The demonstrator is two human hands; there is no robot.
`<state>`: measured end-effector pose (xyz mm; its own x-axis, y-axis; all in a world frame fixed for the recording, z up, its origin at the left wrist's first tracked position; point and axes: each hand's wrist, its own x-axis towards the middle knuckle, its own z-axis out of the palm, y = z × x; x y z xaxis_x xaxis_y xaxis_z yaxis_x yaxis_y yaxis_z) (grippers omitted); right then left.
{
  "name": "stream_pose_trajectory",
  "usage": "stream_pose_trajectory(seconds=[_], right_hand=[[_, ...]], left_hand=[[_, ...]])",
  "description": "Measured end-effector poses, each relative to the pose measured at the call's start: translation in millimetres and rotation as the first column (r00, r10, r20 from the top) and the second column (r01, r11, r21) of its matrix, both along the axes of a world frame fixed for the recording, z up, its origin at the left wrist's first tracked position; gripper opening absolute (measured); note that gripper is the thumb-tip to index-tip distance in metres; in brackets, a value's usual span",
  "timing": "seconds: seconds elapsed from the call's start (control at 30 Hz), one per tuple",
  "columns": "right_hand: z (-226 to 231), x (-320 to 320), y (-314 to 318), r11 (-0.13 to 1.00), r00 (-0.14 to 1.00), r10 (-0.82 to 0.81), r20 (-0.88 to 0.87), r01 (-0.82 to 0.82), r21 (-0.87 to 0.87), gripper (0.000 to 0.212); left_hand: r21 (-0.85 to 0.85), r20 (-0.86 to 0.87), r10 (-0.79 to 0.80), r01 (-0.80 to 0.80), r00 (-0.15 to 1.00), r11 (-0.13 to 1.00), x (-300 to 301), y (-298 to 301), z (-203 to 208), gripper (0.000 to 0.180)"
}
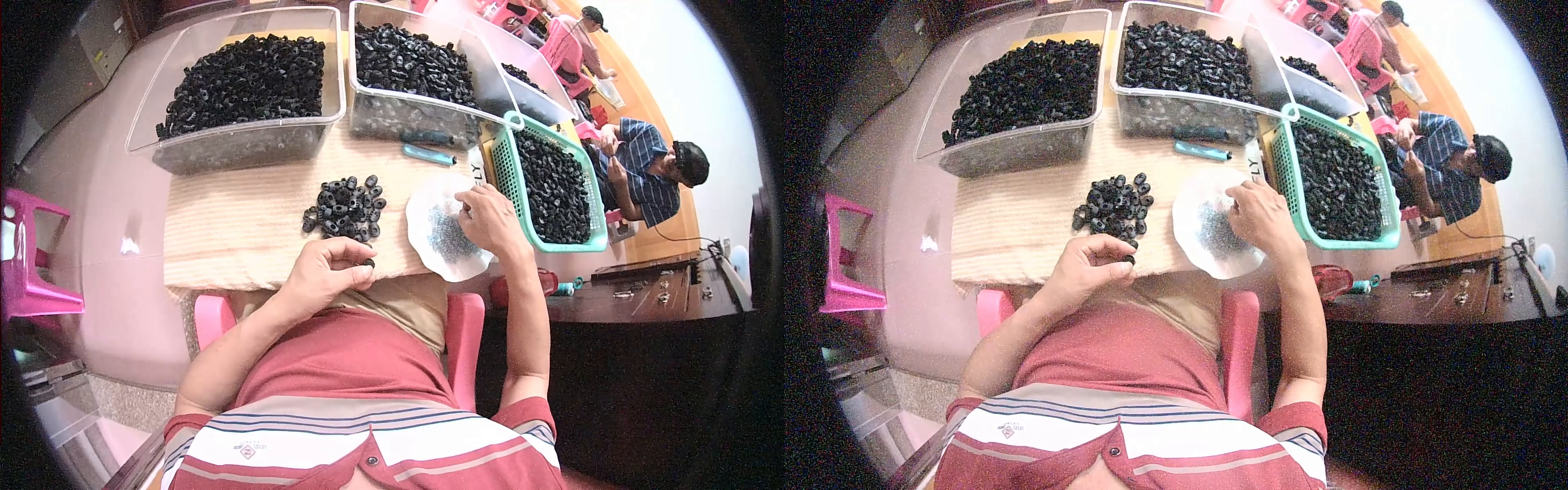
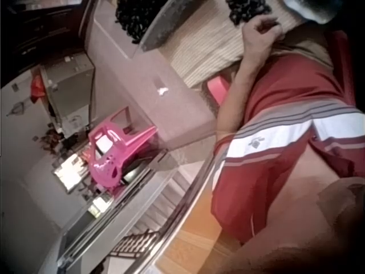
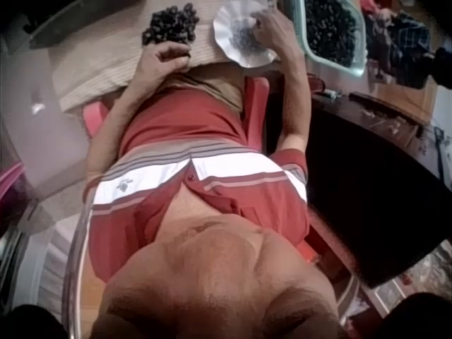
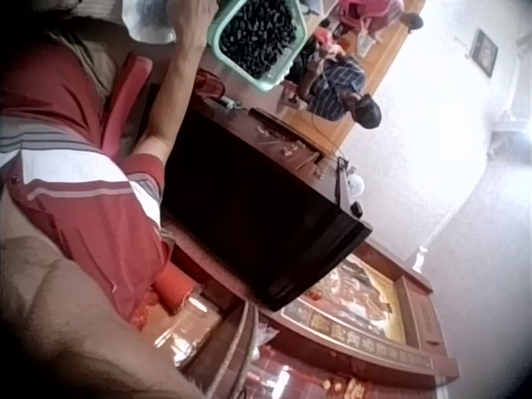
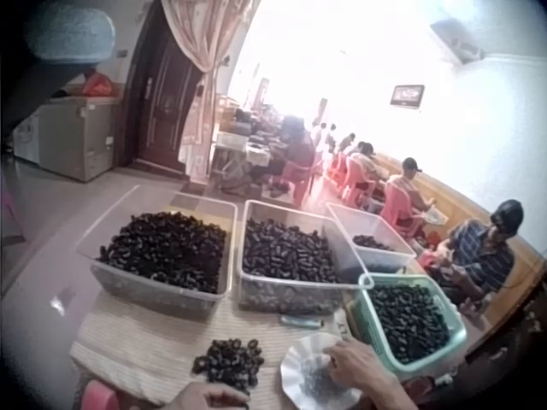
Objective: The person picks up a black plastic component and a small blue bead by hand, fits the bead into the component, and places the assembled piece onto a pile on the table.
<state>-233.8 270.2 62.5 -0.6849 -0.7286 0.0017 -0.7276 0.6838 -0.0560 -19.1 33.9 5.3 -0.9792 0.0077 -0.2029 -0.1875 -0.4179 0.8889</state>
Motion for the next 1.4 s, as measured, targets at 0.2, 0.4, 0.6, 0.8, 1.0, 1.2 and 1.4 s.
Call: stream_pose_trajectory(seconds=[0.2,0.4,0.6,0.8,1.0,1.2,1.4], right_hand=[[-3.1,4.9,10.9,0.992,0.998,0.041,-0.036,-0.045,-0.121,0.019],[-8.7,11.2,17.2,0.946,0.998,0.059,-0.022,-0.063,-0.319,0.011],[-15.8,15.2,20.9,0.891,0.997,0.055,0.060,-0.023,-0.453,0.016],[-14.1,27.9,17.9,0.854,0.999,0.023,0.049,0.006,-0.521,0.017],[-15.2,41.7,16.6,0.797,0.991,0.024,0.133,0.061,-0.601,0.016],[-15.1,62.5,6.0,0.754,0.967,0.088,0.241,0.094,-0.650,0.014],[-15.0,82.1,-7.1,0.724,0.896,0.202,0.396,0.136,-0.676,0.012]], left_hand=[[-0.003,-0.002,0.003,-0.003,1.000,1.000,0.0,0.9,-4.0,0.023],[0.029,0.022,0.061,-0.061,0.998,0.998,0.1,1.9,-0.3,0.020],[0.023,-0.008,0.079,-0.079,0.997,0.997,-1.2,1.7,-2.7,0.017],[0.000,-0.041,0.109,-0.110,0.993,0.994,-1.8,3.0,-3.8,0.012],[-0.046,-0.037,0.096,-0.098,0.995,0.994,-0.9,5.9,-7.7,0.014],[-0.052,-0.046,0.081,-0.083,0.996,0.995,1.0,9.3,-8.5,0.014],[-0.112,-0.055,0.029,-0.036,0.998,0.993,1.7,11.1,-4.6,0.018]])
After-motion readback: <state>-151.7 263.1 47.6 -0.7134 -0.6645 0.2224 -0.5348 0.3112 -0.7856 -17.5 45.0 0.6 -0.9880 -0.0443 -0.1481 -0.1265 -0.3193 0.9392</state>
